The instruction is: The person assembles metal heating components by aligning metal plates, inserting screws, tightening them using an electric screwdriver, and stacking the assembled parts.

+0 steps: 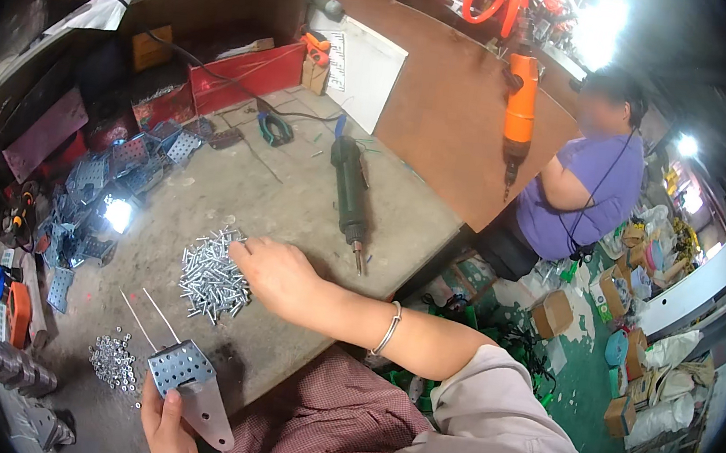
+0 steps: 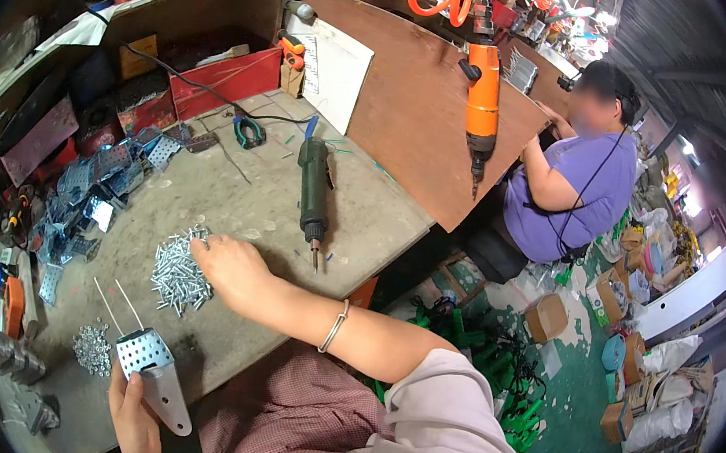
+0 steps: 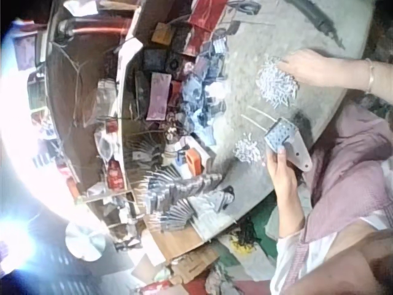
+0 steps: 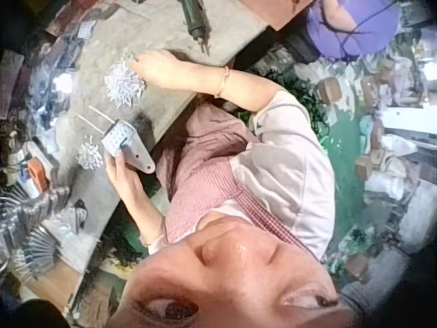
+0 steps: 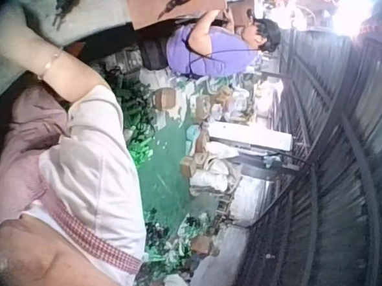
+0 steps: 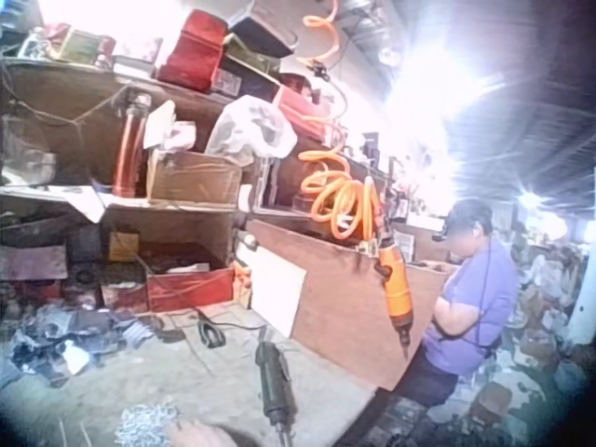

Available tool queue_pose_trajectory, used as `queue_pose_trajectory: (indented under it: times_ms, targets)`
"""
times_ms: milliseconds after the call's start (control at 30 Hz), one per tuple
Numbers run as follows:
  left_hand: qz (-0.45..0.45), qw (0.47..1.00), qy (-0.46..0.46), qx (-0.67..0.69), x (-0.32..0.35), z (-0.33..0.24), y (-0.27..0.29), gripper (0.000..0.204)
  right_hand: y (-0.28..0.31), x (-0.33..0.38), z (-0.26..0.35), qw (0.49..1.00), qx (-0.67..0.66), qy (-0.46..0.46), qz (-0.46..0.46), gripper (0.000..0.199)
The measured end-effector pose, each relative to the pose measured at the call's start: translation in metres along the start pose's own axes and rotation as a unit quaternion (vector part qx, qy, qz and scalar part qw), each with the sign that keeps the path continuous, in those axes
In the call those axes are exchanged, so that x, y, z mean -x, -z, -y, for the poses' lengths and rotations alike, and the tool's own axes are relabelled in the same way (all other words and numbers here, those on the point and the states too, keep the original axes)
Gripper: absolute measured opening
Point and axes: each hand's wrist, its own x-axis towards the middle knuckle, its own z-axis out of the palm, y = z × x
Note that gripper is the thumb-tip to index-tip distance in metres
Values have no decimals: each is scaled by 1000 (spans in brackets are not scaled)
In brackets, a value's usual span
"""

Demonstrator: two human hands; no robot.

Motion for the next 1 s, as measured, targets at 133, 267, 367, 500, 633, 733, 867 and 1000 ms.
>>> queue_pose_trajectory:
  times_ms: [133, 267, 367, 500, 633, 733, 867, 1000]
  targets:
    - [-15, 997, -20, 68, -4, 15, 3, 42, -3, -3, -5, 999, -32, 11, 11, 33]
    - [-41, 993, -9, 112, -1, 18, 3, 42, -1, 3, -9, 997, -74, 13, -35, 35]
    - [-10, 990, -14, 141, -5, 14, 2, 40, 41, 9, 38, 925, -350, -144, 25, 21]
    - [-7, 993, -17, 117, -6, 16, -1, 41, 45, 26, 75, 902, -430, -18, 34, 13]
    - [-10, 993, -15, 121, 0, 13, -2, 41, 34, 28, 84, 910, -415, 12, 9, 14]
    - [-2, 991, -27, 131, 1, 13, -3, 37, 32, 29, 88, 926, -377, 21, -1, 16]
    - [-10, 988, -25, 151, 1, 19, -4, 36, 31, 31, 90, 947, -315, 69, -18, 17]
    - [-6, 986, -11, 164, 0, 19, -3, 36, 29, 30, 91, 952, -294, 67, -46, 18]
